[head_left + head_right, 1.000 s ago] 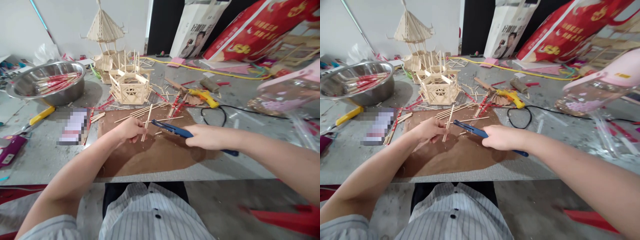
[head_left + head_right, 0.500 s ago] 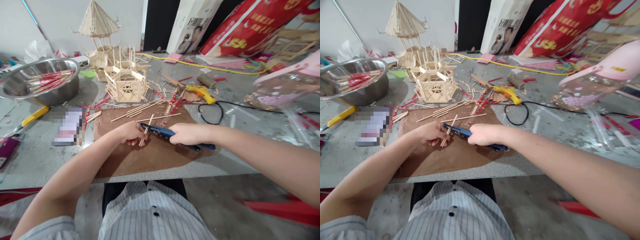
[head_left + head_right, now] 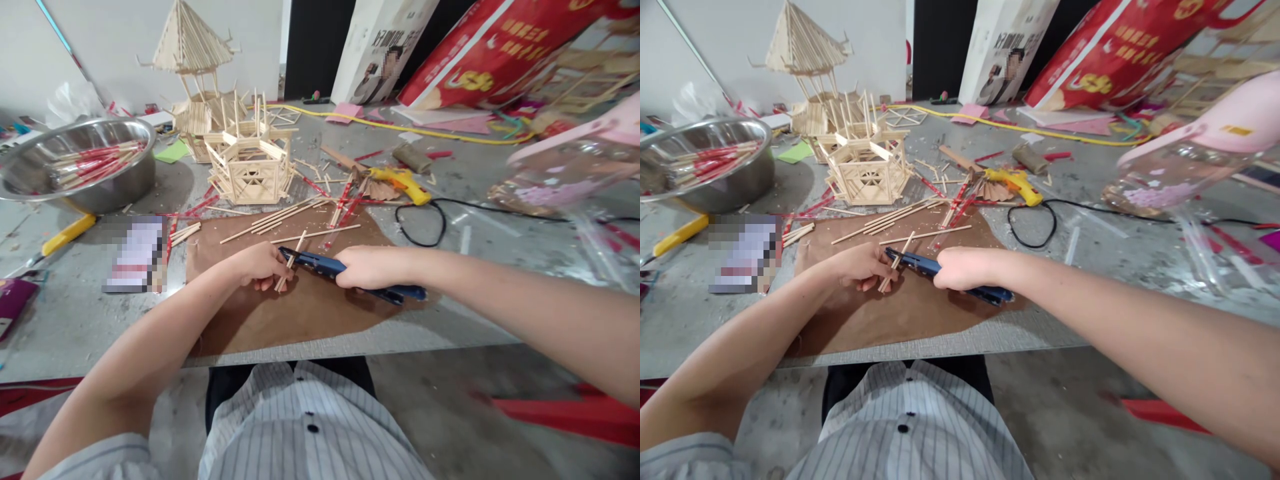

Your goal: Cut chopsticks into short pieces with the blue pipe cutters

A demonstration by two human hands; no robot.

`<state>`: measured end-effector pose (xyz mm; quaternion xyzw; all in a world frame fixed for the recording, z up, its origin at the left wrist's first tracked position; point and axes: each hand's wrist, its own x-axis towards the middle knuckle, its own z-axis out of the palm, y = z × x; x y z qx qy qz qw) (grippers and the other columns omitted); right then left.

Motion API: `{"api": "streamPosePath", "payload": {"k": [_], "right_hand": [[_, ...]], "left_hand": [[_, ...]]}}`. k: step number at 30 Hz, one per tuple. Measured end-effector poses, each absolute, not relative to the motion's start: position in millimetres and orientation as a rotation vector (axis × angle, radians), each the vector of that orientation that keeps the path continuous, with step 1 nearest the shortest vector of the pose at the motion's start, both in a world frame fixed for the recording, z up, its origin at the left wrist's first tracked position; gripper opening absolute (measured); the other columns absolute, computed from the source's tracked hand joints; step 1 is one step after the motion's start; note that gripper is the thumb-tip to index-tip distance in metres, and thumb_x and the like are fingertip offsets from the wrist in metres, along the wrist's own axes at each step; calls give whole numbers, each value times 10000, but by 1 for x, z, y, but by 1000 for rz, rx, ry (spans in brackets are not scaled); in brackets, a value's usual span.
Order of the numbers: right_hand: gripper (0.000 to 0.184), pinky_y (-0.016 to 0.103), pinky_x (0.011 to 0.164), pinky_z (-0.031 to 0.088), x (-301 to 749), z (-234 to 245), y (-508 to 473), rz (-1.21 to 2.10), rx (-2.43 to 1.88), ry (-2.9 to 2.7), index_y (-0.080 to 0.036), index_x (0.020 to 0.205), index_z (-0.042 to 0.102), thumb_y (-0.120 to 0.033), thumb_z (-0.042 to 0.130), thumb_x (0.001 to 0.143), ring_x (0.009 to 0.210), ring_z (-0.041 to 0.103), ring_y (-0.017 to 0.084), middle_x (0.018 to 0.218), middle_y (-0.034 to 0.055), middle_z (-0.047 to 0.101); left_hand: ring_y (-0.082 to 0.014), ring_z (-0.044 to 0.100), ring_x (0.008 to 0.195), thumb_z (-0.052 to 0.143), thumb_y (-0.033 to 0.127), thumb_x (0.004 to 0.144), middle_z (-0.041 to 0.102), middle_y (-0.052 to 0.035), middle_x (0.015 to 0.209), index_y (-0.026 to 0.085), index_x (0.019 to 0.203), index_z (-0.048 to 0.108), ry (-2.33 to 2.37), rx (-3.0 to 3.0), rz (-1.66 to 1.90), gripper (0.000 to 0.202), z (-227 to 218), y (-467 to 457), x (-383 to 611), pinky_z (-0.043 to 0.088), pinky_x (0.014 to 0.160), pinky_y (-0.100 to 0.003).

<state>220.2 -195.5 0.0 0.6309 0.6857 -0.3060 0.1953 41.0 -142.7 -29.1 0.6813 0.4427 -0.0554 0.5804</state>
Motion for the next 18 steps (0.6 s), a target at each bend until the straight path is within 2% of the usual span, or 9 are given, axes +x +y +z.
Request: {"api": "streamPosePath", "payload": {"k": [7, 18], "right_hand": [[189, 235, 498, 406, 222, -7, -197, -939, 1808, 1908, -132, 613, 596, -255, 454, 626, 521, 587, 157, 585, 77, 637], [335, 243, 493, 406, 215, -7, -202, -871, 1921, 1901, -123, 724, 610, -408, 434, 741, 466, 574, 153, 568, 82, 626]], "left_hand": [[-43, 375, 264, 554, 208, 673, 584, 17, 470, 113, 582, 553, 1015, 1591, -125, 131, -31, -141, 41, 255, 270, -166], [-48, 378, 254, 560, 195, 667, 577, 19, 454, 107, 592, 547, 1015, 1560, -98, 117, -31, -141, 41, 265, 256, -164]]}}
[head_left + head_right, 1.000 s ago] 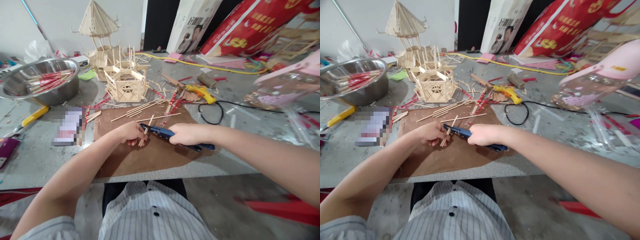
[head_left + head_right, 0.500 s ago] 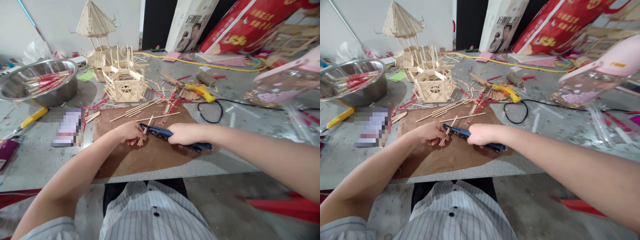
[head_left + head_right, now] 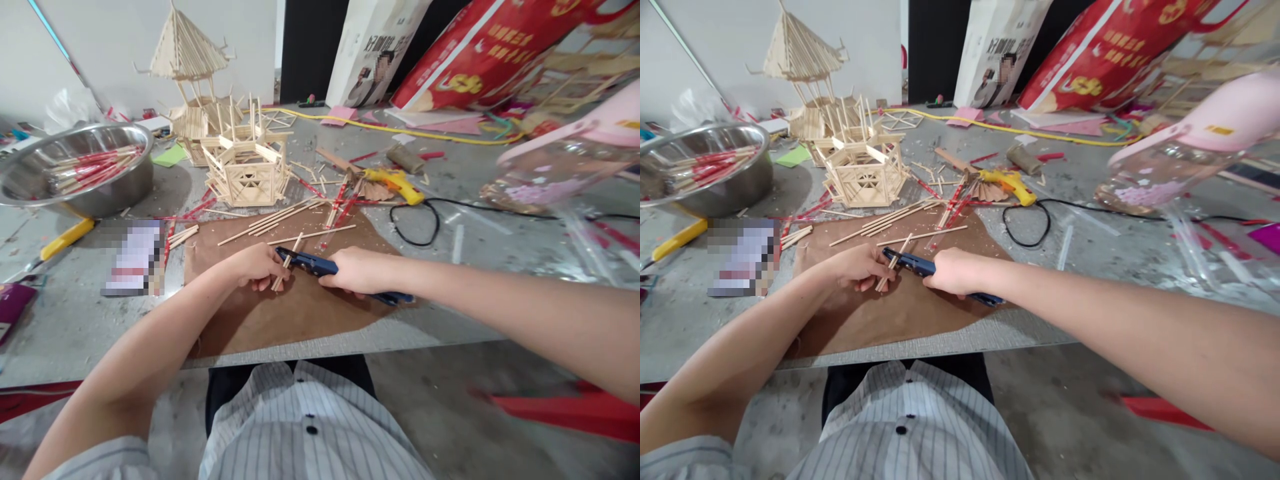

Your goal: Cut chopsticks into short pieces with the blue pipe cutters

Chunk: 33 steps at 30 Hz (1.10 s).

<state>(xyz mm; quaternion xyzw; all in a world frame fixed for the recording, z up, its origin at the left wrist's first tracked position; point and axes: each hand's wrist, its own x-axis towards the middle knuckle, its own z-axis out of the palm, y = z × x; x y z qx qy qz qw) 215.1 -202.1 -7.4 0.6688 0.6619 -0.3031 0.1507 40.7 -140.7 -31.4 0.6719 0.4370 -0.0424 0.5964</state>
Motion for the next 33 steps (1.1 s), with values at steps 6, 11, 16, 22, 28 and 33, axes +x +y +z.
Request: {"api": "streamPosePath", "payload": {"k": [6, 11, 16, 22, 28, 33], "right_hand": [[370, 250, 509, 392, 218, -26, -203, -737, 2010, 1975, -139, 771, 632, -460, 454, 731, 584, 610, 189, 681, 105, 653], [377, 252, 494, 390, 219, -33, -205, -861, 2048, 1965, -141, 746, 618, -474, 441, 745, 517, 596, 179, 642, 98, 644], [399, 243, 496, 393, 227, -19, -204, -1062, 1929, 1966, -161, 689, 582, -518, 417, 758, 499, 586, 155, 623, 62, 638], [535, 308, 600, 404, 250, -20, -200, -318, 2094, 2214, -190, 981, 572, -631, 404, 728, 783, 602, 252, 898, 107, 642], [700, 381, 725, 415, 266, -52, -185, 204, 2217, 2181, -92, 1138, 488, -655, 359, 744, 897, 564, 303, 984, 191, 597], [692, 518, 908, 295, 275, -73, -179, 334, 2150, 2308, -95, 1306, 345, -580, 289, 816, 1193, 366, 333, 1316, 206, 402]], "left_hand": [[-46, 378, 257, 563, 200, 665, 586, 16, 466, 108, 593, 546, 1022, 1548, -92, 118, -31, -139, 39, 262, 253, -161], [-44, 383, 261, 562, 209, 669, 586, 21, 463, 116, 597, 546, 1017, 1548, -78, 119, -33, -138, 38, 266, 269, -157], [-36, 398, 281, 581, 262, 668, 616, -1, 519, 111, 636, 587, 897, 1596, -110, 155, -28, -137, 30, 288, 292, -153], [-22, 401, 293, 627, 327, 661, 631, -20, 574, 104, 620, 606, 974, 1625, 145, 227, -18, -126, 13, 258, 287, -145], [-32, 426, 306, 652, 388, 657, 616, -4, 598, 113, 738, 625, 1100, 1456, 632, 287, -27, -117, 12, 292, 283, -153], [-44, 442, 317, 657, 445, 637, 543, 28, 507, 117, 704, 618, 1085, 1471, 670, 338, -36, -116, 16, 315, 292, -154]]}}
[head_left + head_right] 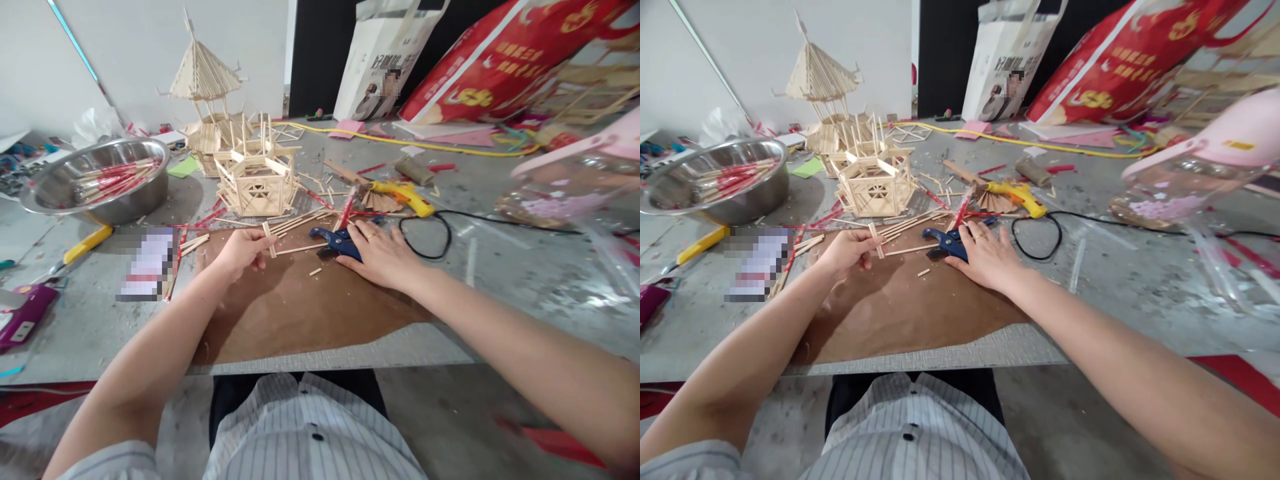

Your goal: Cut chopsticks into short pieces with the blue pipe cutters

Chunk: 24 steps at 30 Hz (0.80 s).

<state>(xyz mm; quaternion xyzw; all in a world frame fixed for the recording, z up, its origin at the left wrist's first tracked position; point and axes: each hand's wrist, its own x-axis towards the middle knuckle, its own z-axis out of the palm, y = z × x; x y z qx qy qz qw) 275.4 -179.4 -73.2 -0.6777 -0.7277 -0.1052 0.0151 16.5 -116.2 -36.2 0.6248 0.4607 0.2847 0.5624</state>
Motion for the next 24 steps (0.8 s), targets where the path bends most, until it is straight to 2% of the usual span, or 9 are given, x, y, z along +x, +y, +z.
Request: {"api": "streamPosePath", "payload": {"k": [2, 5, 7, 10, 16, 19, 24], "right_hand": [[642, 528, 935, 262, 275, -69, -178, -342, -1991, -2299, -105, 1281, 399, -550, 288, 833, 1217, 342, 320, 1345, 187, 378], [475, 394, 920, 327, 262, -51, -168, -337, -1699, -2329, -134, 1116, 575, -446, 321, 862, 1098, 474, 243, 1195, 137, 542], [403, 318, 859, 372, 246, -39, -153, -306, -1617, -2304, -163, 986, 647, -348, 303, 883, 982, 542, 195, 1025, 98, 633], [374, 314, 739, 405, 219, -29, -121, -287, -1748, -2252, -201, 916, 676, -304, 320, 867, 912, 576, 215, 917, 74, 667], [352, 335, 724, 414, 189, -38, -67, -125, -2067, -2275, -120, 951, 678, -286, 400, 812, 911, 593, 276, 980, 172, 651], [361, 333, 715, 418, 187, -45, -57, -106, -2095, -2259, -68, 975, 663, -223, 382, 809, 916, 596, 283, 978, 209, 643], [381, 356, 745, 413, 188, -45, -53, -81, -2053, -2316, -52, 1004, 646, -222, 361, 816, 949, 584, 291, 1019, 235, 622]], "left_hand": [[-45, 446, 320, 645, 444, 651, 513, 37, 476, 117, 679, 609, 1096, 1510, 668, 331, -38, -116, 17, 311, 293, -148], [-48, 457, 319, 618, 403, 687, 524, 33, 496, 118, 674, 596, 1141, 1570, 649, 286, -40, -115, 18, 309, 287, -146], [-51, 461, 316, 596, 364, 710, 524, 34, 498, 120, 671, 591, 1178, 1621, 640, 247, -41, -115, 18, 309, 283, -145], [-59, 473, 318, 567, 328, 733, 492, 42, 458, 122, 660, 591, 1209, 1700, 615, 220, -42, -114, 17, 322, 289, -142], [-63, 472, 318, 554, 303, 748, 443, 60, 395, 118, 663, 586, 1239, 1697, 626, 206, -34, -116, 18, 329, 301, -137], [-58, 468, 321, 565, 315, 743, 453, 59, 404, 116, 666, 590, 1250, 1674, 643, 215, -31, -118, 19, 325, 305, -137], [-57, 462, 321, 568, 341, 740, 460, 55, 406, 120, 665, 594, 1236, 1654, 658, 235, -32, -118, 19, 320, 308, -142]]}}
